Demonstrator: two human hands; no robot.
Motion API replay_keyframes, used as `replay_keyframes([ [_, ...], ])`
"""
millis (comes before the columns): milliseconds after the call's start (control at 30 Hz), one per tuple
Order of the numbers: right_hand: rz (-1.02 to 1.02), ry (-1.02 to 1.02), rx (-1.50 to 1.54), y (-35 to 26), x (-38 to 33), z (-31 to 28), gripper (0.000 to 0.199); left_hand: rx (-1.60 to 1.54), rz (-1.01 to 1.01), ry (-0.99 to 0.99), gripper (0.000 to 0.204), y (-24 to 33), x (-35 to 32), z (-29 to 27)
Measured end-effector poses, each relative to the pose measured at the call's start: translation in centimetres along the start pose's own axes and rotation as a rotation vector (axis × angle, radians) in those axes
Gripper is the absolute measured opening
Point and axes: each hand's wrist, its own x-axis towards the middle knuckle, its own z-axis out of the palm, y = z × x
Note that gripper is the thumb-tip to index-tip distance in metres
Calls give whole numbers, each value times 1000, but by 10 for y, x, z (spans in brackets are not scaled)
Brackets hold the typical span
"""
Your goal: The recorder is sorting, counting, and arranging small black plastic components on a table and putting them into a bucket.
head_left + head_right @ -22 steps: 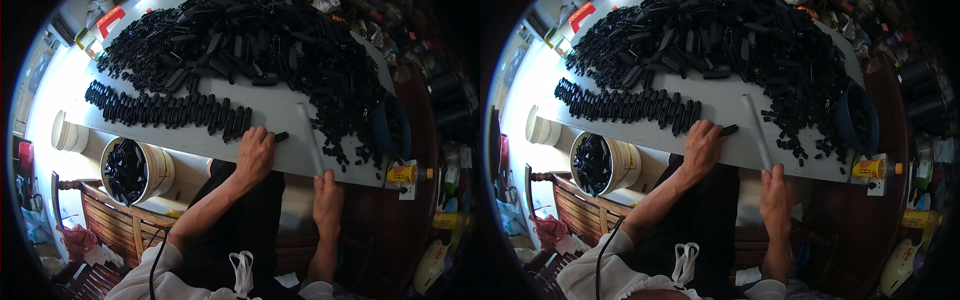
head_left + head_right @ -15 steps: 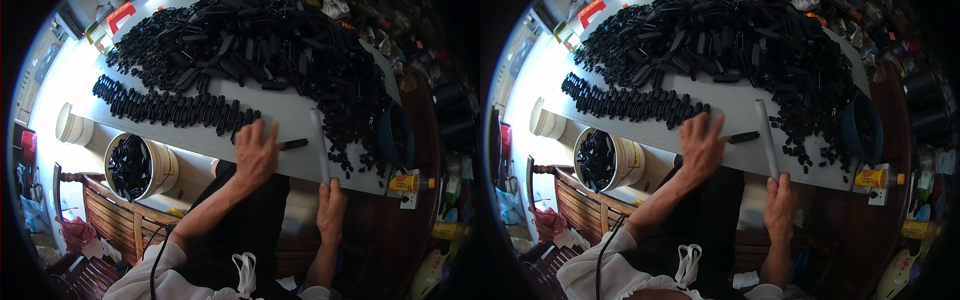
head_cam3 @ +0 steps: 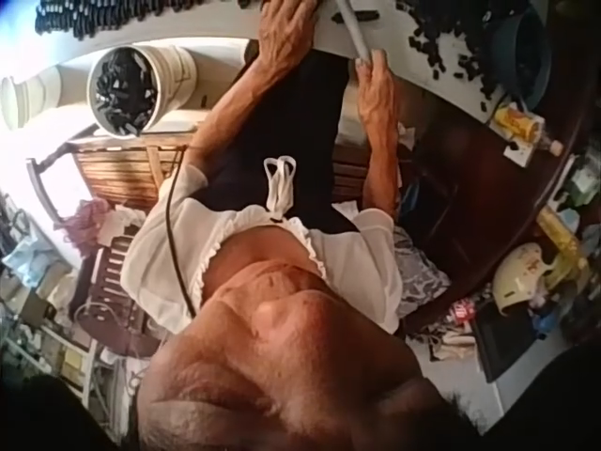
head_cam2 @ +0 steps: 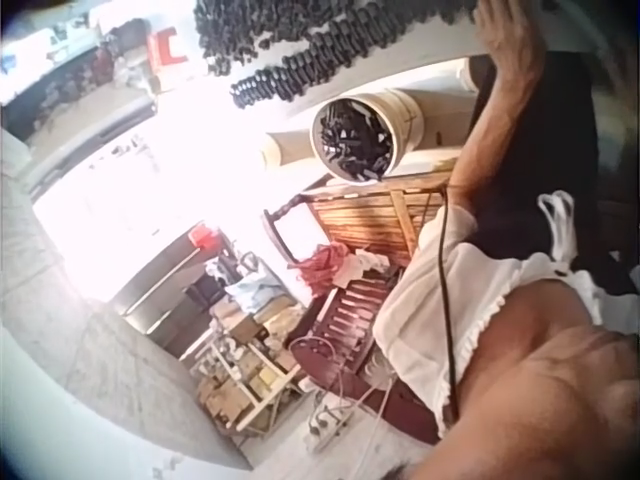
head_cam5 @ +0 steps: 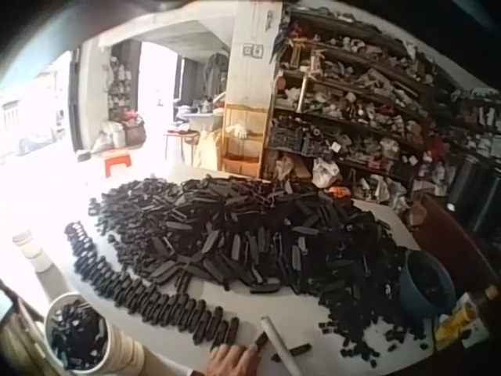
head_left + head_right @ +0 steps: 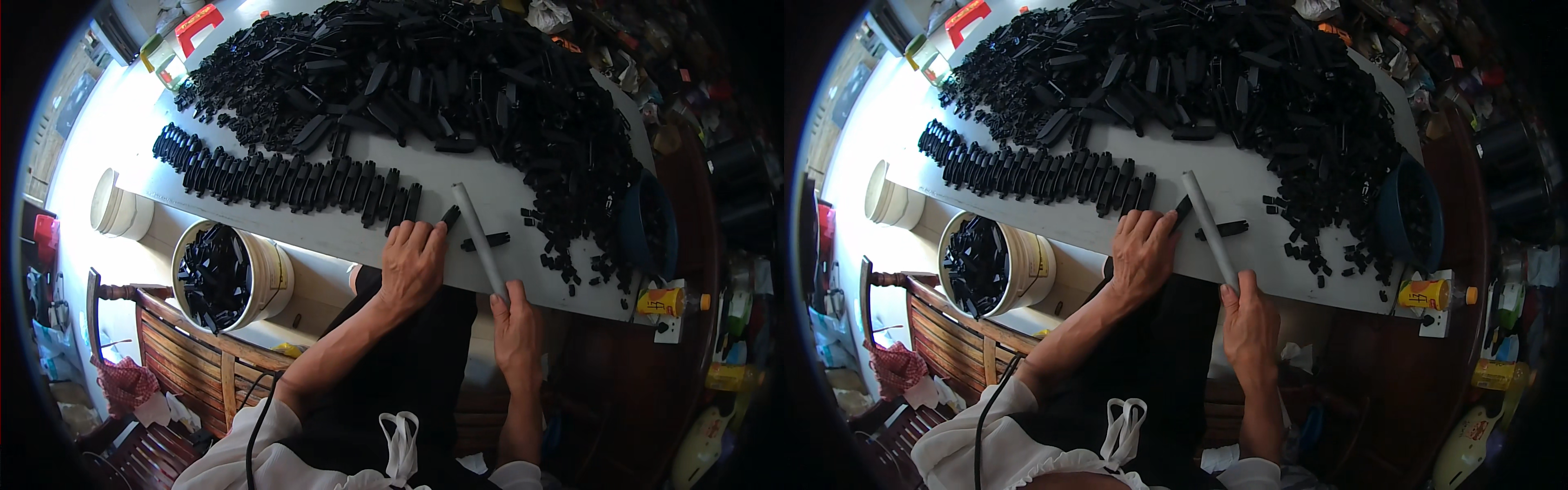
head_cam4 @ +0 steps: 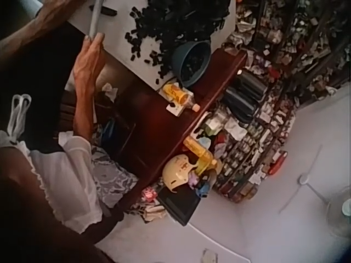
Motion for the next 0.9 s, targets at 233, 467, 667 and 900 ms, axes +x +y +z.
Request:
replay_keyframes([
  [233, -53, 136, -161, -27, 10, -9, 21, -43, 34, 51, 27, 0, 3, 1],
  [467, 35, -78, -250, -29, 20, -21, 22, -36, 59, 82, 17, 0, 4, 2],
  [667, 20, 95, 23, -9, 12, -32, 21, -127, 67, -163, 39, 11, 9, 9],
  [900, -5, 110, 79, -4, 7, -19, 24, 209, -207, 47, 42, -4, 8, -21],
])
